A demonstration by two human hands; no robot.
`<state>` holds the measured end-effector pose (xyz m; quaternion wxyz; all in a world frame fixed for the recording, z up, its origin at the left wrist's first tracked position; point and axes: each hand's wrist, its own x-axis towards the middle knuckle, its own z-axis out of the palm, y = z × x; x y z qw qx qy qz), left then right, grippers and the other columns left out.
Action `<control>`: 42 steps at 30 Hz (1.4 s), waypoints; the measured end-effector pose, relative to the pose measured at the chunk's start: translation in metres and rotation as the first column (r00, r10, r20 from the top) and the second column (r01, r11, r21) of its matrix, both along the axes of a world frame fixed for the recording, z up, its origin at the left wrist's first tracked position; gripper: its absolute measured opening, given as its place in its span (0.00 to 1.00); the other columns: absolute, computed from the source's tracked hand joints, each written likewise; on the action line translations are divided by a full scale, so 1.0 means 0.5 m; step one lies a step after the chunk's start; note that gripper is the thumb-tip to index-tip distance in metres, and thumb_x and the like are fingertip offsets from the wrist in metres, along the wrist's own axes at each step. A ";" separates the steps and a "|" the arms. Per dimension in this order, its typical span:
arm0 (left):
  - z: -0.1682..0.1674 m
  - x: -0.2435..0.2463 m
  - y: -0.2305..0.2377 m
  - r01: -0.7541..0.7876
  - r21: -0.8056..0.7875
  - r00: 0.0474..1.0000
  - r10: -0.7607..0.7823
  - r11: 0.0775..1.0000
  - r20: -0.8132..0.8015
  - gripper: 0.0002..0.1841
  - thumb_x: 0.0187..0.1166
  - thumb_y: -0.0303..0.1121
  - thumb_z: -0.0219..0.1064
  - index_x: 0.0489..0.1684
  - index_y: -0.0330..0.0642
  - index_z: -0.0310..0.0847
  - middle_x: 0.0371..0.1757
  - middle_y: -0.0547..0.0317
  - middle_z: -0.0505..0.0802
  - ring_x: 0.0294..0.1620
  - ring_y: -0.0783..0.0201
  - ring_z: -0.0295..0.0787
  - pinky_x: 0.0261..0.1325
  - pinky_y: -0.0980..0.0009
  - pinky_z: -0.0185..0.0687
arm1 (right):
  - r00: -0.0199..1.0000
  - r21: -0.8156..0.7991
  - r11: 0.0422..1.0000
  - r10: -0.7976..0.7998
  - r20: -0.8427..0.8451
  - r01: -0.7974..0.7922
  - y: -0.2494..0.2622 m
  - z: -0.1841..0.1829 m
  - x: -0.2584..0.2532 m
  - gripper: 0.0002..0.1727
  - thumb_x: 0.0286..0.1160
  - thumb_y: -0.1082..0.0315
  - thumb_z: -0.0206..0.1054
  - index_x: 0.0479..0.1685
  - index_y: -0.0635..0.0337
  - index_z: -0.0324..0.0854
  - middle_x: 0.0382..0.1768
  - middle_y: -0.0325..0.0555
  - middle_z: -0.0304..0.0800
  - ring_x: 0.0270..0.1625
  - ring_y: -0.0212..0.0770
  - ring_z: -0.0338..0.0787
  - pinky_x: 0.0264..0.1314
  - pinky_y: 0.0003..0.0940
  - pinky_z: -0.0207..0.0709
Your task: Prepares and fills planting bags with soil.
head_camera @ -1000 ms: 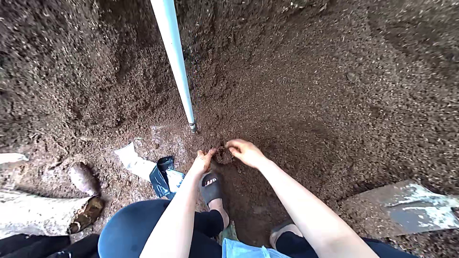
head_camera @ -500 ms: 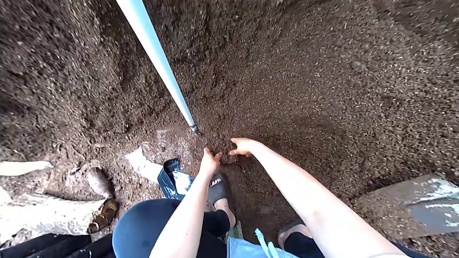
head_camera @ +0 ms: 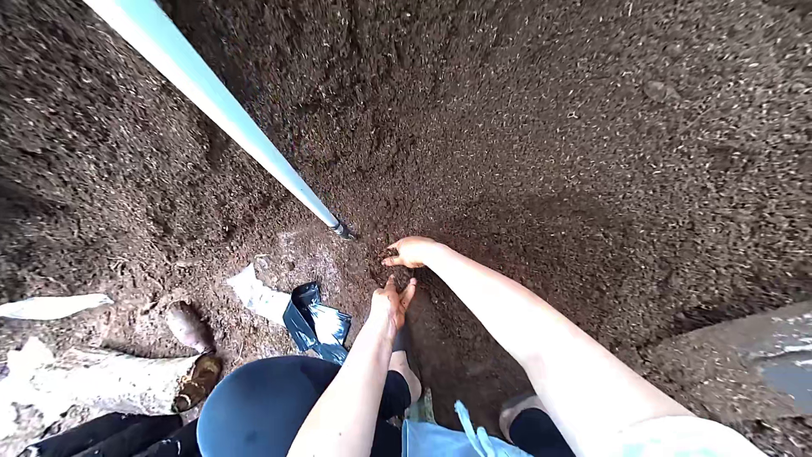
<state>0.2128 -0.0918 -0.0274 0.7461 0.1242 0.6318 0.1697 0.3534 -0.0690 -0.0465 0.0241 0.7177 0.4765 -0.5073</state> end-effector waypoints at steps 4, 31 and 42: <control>0.018 -0.002 0.010 0.232 -0.028 0.967 -0.233 0.972 -0.101 0.23 0.98 0.41 0.43 0.84 0.36 0.56 0.61 0.35 0.82 0.43 0.56 0.91 0.41 0.70 0.89 | 1.000 0.122 0.992 0.020 0.001 -0.020 -0.031 0.025 0.007 0.36 0.88 0.38 0.53 0.89 0.47 0.66 0.83 0.57 0.72 0.86 0.58 0.71 0.85 0.65 0.62; -0.031 -0.115 0.070 0.787 0.273 0.603 -0.599 0.553 -0.526 0.34 0.93 0.55 0.50 0.82 0.32 0.64 0.64 0.34 0.88 0.63 0.44 0.88 0.67 0.46 0.82 | 0.756 0.304 0.755 -0.364 -0.544 0.581 -0.096 0.089 -0.022 0.15 0.91 0.59 0.57 0.55 0.63 0.82 0.52 0.50 0.87 0.56 0.40 0.85 0.66 0.44 0.77; -0.018 -0.114 0.063 0.939 0.275 0.337 -0.724 0.209 -0.602 0.24 0.97 0.39 0.40 0.69 0.31 0.77 0.59 0.35 0.88 0.63 0.44 0.86 0.71 0.46 0.76 | 0.936 0.485 0.848 0.033 0.351 -0.211 0.016 -0.015 -0.069 0.34 0.93 0.40 0.41 0.63 0.56 0.86 0.64 0.52 0.88 0.72 0.55 0.83 0.75 0.59 0.70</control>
